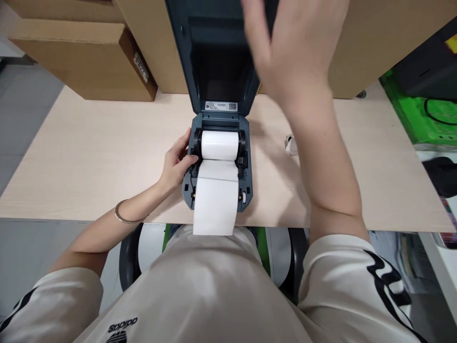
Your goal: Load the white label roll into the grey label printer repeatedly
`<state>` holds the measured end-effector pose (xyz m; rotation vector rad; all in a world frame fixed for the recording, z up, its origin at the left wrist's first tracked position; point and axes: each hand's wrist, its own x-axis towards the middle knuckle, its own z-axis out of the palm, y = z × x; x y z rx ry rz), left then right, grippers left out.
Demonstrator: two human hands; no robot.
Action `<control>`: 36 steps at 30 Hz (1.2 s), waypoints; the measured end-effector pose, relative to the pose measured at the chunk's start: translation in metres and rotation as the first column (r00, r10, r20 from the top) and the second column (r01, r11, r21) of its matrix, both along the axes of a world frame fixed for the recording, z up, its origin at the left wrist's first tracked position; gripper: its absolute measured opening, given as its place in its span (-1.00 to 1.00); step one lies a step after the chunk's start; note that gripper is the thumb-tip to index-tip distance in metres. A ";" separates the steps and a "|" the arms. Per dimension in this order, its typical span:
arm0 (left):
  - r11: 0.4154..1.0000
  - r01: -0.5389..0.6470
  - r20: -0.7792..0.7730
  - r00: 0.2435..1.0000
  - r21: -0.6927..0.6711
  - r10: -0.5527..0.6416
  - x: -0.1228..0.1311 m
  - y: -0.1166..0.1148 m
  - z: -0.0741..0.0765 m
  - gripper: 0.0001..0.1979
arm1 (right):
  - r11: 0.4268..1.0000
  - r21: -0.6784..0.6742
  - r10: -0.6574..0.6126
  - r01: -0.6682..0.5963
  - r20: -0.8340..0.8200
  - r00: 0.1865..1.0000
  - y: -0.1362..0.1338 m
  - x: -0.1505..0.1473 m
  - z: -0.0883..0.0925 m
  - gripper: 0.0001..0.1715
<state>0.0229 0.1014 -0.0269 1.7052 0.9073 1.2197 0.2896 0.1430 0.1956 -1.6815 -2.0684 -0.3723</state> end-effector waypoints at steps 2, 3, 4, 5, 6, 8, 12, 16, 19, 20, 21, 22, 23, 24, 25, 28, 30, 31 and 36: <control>1.000 0.005 0.011 1.000 -0.009 -0.005 0.001 -0.001 0.000 -0.16 | 0.996 -0.057 0.078 -0.071 0.124 0.989 -0.016 -0.013 -0.016 0.02; 1.000 0.007 0.013 1.000 -0.009 -0.007 0.002 -0.001 0.001 -0.16 | 0.986 -0.106 0.143 -0.126 0.172 0.975 -0.022 -0.019 -0.026 -0.11; 1.000 0.010 0.013 1.000 -0.009 -0.010 0.003 -0.001 0.001 -0.16 | 0.972 -0.160 0.201 -0.171 0.199 0.959 -0.027 -0.024 -0.036 -0.23; 1.000 0.013 0.012 1.000 -0.006 -0.013 0.003 0.000 0.001 -0.17 | 0.955 -0.218 0.246 -0.201 0.204 0.948 -0.030 -0.027 -0.046 -0.31; 1.000 0.016 0.010 1.000 -0.002 -0.016 0.003 0.000 0.002 -0.17 | 0.936 -0.273 0.280 -0.222 0.195 0.940 -0.031 -0.029 -0.057 -0.33; 1.000 0.017 0.003 1.000 0.009 -0.017 0.004 0.000 0.002 -0.19 | 0.875 -0.400 0.364 -0.275 0.167 0.916 -0.030 -0.029 -0.074 -0.28; 1.000 0.008 -0.014 1.000 0.008 -0.008 0.003 0.000 0.003 -0.21 | 0.782 -0.548 0.459 -0.298 0.182 0.870 -0.023 -0.030 -0.090 -0.20; 1.000 0.025 0.003 1.000 0.003 -0.025 0.002 0.001 0.002 -0.21 | 0.759 -0.607 0.435 -0.234 0.207 0.876 -0.020 -0.035 -0.088 -0.29; 0.999 0.033 0.010 0.999 -0.006 -0.033 0.001 0.001 0.002 -0.21 | 0.786 -0.553 0.448 -0.276 0.202 0.871 -0.021 -0.036 -0.081 -0.29; 0.999 0.033 0.011 0.999 -0.006 -0.033 0.001 0.001 0.002 -0.21 | 0.798 -0.524 0.453 -0.297 0.197 0.870 -0.022 -0.036 -0.077 -0.30; 0.999 0.032 0.011 0.999 -0.003 -0.032 0.001 0.001 0.002 -0.22 | 0.809 -0.502 0.449 -0.306 0.193 0.872 -0.024 -0.035 -0.071 -0.29; 1.000 0.030 0.010 0.999 0.003 -0.031 0.001 0.001 0.002 -0.22 | 0.820 -0.487 0.437 -0.302 0.190 0.879 -0.028 -0.033 -0.063 -0.28; 1.000 0.029 0.008 1.000 0.009 -0.029 0.001 0.001 0.002 -0.22 | 0.830 -0.476 0.416 -0.289 0.183 0.891 -0.032 -0.031 -0.054 -0.27; 1.000 0.027 0.005 1.000 0.015 -0.027 0.000 0.001 0.001 -0.22 | 0.841 -0.467 0.389 -0.273 0.171 0.905 -0.037 -0.027 -0.045 -0.26; 0.999 0.026 0.003 1.000 0.020 -0.026 0.000 0.002 0.001 -0.21 | 0.852 -0.456 0.362 -0.258 0.156 0.919 -0.041 -0.022 -0.035 -0.23; 0.999 0.023 0.004 1.000 0.028 -0.023 0.000 0.002 -0.002 -0.19 | 0.892 -0.390 0.287 -0.227 0.101 0.953 -0.053 0.008 -0.010 -0.11; 0.999 0.023 0.010 1.000 0.032 -0.023 0.000 0.003 -0.003 -0.18 | 0.922 -0.344 0.224 -0.178 0.098 0.970 -0.054 0.035 0.000 0.02; 0.999 0.024 0.012 1.000 0.032 -0.024 0.000 0.003 -0.003 -0.17 | 0.934 -0.326 0.188 -0.146 0.103 0.977 -0.052 0.049 0.002 0.06; 1.000 0.013 0.012 1.000 0.022 -0.013 0.001 0.000 0.002 -0.18 | 0.894 -0.434 -0.012 0.110 0.223 0.975 -0.020 0.089 -0.017 0.05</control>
